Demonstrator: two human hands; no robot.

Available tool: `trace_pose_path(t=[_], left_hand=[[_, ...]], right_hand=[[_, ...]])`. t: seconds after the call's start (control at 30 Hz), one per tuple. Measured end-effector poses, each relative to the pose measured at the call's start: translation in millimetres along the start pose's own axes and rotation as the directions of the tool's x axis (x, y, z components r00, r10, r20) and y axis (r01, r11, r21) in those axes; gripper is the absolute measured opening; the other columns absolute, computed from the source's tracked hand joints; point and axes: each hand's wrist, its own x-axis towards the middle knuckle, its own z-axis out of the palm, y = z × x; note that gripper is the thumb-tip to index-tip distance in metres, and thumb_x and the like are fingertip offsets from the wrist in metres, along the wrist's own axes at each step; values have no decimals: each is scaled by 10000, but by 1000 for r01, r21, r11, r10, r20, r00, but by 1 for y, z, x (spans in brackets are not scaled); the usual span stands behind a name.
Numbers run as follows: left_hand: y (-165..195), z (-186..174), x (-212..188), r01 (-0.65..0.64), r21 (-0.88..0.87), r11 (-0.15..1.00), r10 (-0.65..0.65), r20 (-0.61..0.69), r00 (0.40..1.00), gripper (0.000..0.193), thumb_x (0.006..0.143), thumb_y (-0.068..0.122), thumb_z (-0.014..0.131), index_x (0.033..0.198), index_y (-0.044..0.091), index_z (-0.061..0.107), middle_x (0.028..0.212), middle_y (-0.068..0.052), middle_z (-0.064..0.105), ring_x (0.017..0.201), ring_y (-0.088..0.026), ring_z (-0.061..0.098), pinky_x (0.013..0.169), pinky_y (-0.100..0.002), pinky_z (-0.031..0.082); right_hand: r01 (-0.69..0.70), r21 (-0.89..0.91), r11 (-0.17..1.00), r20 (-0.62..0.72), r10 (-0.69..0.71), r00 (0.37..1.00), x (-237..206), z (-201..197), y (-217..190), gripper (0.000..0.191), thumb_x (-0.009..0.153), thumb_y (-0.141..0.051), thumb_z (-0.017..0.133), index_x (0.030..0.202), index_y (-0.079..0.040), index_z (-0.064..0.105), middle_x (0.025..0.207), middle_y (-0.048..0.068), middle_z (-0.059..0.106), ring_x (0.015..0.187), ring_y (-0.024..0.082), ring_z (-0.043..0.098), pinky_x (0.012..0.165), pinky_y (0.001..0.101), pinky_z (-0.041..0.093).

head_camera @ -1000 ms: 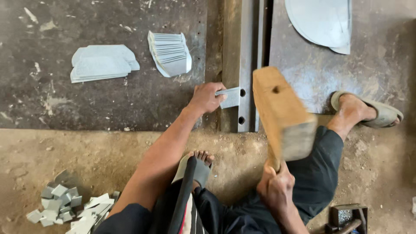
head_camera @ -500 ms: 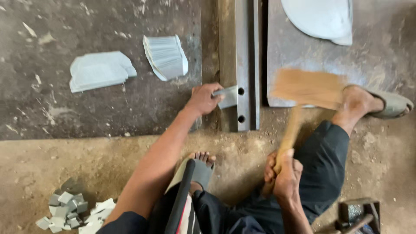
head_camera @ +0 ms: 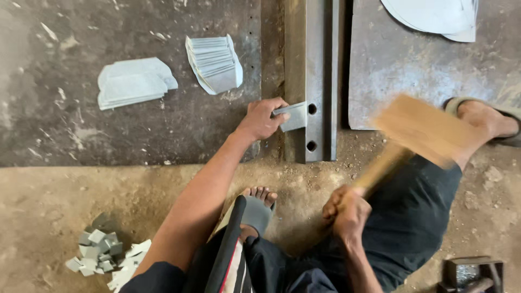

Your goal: The person sits on the ground and hammers small flat metal pieces against a steel rail with a wooden mallet to bend them into curved shapes. They place each formed piece onto a growing pile on the work plate and pick up the next flat piece to repeat the forming.

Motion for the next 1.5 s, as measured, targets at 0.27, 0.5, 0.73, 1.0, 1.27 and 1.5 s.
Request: trace_pose_path(t=[0.27, 0.5, 0.73, 1.0, 1.27, 1.5], left_hand=[[14, -4, -3, -63, -104, 993, 59, -36, 998, 249, 902, 254, 726, 1064, 66, 705, 942, -123, 746, 873, -252, 697, 825, -392, 530], [83, -20, -47, -60, -115, 992, 80, 180, 980, 267, 883, 227, 715, 1096, 67, 711, 885, -98, 739, 803, -193, 692, 769, -357, 543], [102, 0, -74, -68, -416, 907, 154, 177, 972, 354, 909, 161, 778, 1233, 93, 654, 1027, -79, 656, 870, -171, 668, 731, -334, 586], [68, 17, -98, 252, -816, 520, 86, 343, 935, 533, 903, 166, 774, 1357, 111, 501, 910, -42, 665, 730, -124, 676, 620, -286, 580], [64, 27, -102, 213, -792, 572, 47, 291, 956, 318, 929, 198, 777, 1123, 69, 560, 834, -20, 656, 668, -94, 657, 569, -265, 555], [61, 32, -100, 163, -746, 646, 32, 240, 970, 307, 933, 184, 788, 1097, 77, 551, 809, 7, 637, 636, -53, 604, 545, -229, 513]], right_hand=[[-412, 352, 841, 177, 373, 911, 55, -38, 21, 564, 1070, -507, 474, 797, -23, 565, 558, 21, 471, 414, 151, 449, 370, 298, 406], [183, -185, 965, -9, -188, 982, 66, -8, -28, 587, 895, -125, 746, 1425, 2, 528, 1270, 203, 607, 1082, 194, 617, 893, 364, 561], [-133, 433, 891, 353, -32, 935, 60, 32, -34, 404, 900, -94, 753, 1245, 13, 572, 1117, 106, 655, 972, 185, 673, 808, 366, 575], [-152, 358, 921, 480, -41, 876, 53, 16, -30, 368, 898, -96, 784, 1184, 74, 626, 1041, 94, 683, 914, 168, 668, 777, 328, 570], [-62, 366, 929, 412, -102, 905, 49, 19, -30, 333, 881, -85, 811, 1117, 93, 658, 1019, 117, 725, 879, 172, 701, 729, 330, 583], [-7, 393, 919, 324, -132, 937, 52, 24, -20, 359, 857, -79, 833, 1115, 90, 650, 1052, 125, 730, 898, 186, 716, 723, 339, 585]])
